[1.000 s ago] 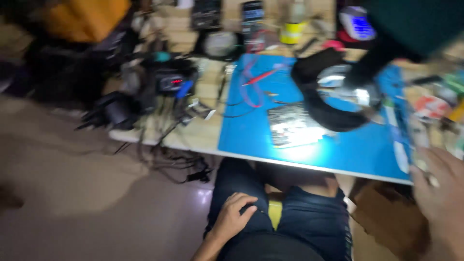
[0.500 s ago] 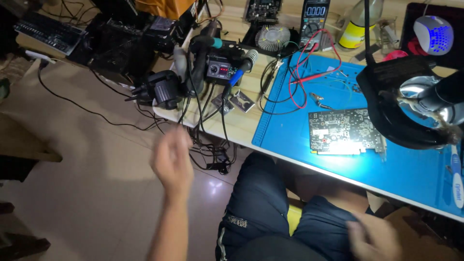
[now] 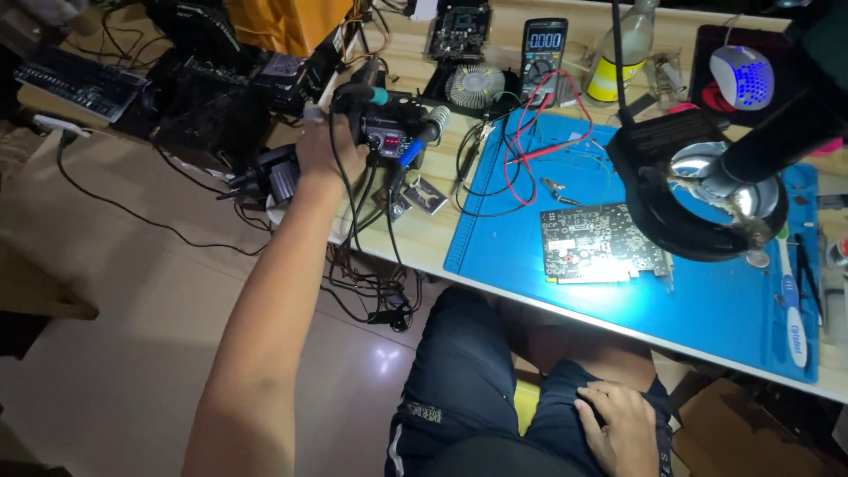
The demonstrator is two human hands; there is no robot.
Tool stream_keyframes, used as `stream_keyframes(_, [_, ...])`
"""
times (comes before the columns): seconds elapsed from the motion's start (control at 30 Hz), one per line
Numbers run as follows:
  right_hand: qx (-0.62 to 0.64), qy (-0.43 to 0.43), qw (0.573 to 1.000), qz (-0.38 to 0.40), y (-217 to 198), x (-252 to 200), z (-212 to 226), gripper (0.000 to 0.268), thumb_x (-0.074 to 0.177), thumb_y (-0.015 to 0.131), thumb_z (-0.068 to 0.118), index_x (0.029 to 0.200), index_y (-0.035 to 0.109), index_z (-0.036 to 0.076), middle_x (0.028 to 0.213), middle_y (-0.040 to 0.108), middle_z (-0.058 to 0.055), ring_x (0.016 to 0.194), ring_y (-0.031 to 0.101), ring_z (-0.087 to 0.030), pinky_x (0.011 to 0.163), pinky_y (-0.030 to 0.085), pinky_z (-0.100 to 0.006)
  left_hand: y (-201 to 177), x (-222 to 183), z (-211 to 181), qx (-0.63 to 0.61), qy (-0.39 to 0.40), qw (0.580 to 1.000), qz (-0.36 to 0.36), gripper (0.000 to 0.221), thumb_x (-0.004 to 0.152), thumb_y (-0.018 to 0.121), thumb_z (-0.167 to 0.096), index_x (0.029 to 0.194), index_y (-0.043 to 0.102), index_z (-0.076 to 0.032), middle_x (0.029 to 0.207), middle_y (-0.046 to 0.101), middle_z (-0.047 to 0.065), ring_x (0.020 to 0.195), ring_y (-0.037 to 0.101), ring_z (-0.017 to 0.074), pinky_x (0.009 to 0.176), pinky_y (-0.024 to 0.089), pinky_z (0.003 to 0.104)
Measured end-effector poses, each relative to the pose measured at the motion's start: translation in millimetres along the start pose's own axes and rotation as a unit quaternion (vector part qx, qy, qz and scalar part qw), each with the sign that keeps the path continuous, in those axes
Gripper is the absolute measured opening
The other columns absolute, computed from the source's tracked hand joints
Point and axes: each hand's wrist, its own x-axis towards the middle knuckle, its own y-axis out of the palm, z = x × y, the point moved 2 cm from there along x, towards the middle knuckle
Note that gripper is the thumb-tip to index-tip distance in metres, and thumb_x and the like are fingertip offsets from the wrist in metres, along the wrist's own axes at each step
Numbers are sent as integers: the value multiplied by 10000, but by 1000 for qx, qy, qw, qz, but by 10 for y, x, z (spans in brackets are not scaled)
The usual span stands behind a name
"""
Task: Repairing a circuit board by inspecting it under a microscope, applying flux, and soldering components.
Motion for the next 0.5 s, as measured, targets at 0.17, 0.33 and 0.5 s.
stream_keyframes(0.17, [30,-17,999,-3,-123,-16,76,294,982,631,518,1134,847,388,1238,792,151,1266,674,-175,1134,473,-477,-38,91,29,-47,-71,990,110,414,1007,742,-275,1322,647,-23,1476,546,274,1273,651,496,1031,595,568])
stream_keyframes(0.33, [41,-40,998,-26,-100,-8,60,250,970,672,484,1115,839,366,1172,795,147,1228,677,-170,1123,454,-456,-63,120,146,-125,18,992,20,549,769,658,-201,1310,729,-133,1203,730,296,1137,688,546,968,572,573])
stream_keyframes(0.5, [52,-46,997,-34,-136,7,70,249,978,667,466,1109,842,347,1154,798,130,1189,687,-192,1086,459,-456,3,220,237,-181,62,981,-33,501,703,644,-349,1155,791,-191,902,795,168,951,759,487,747,576,538])
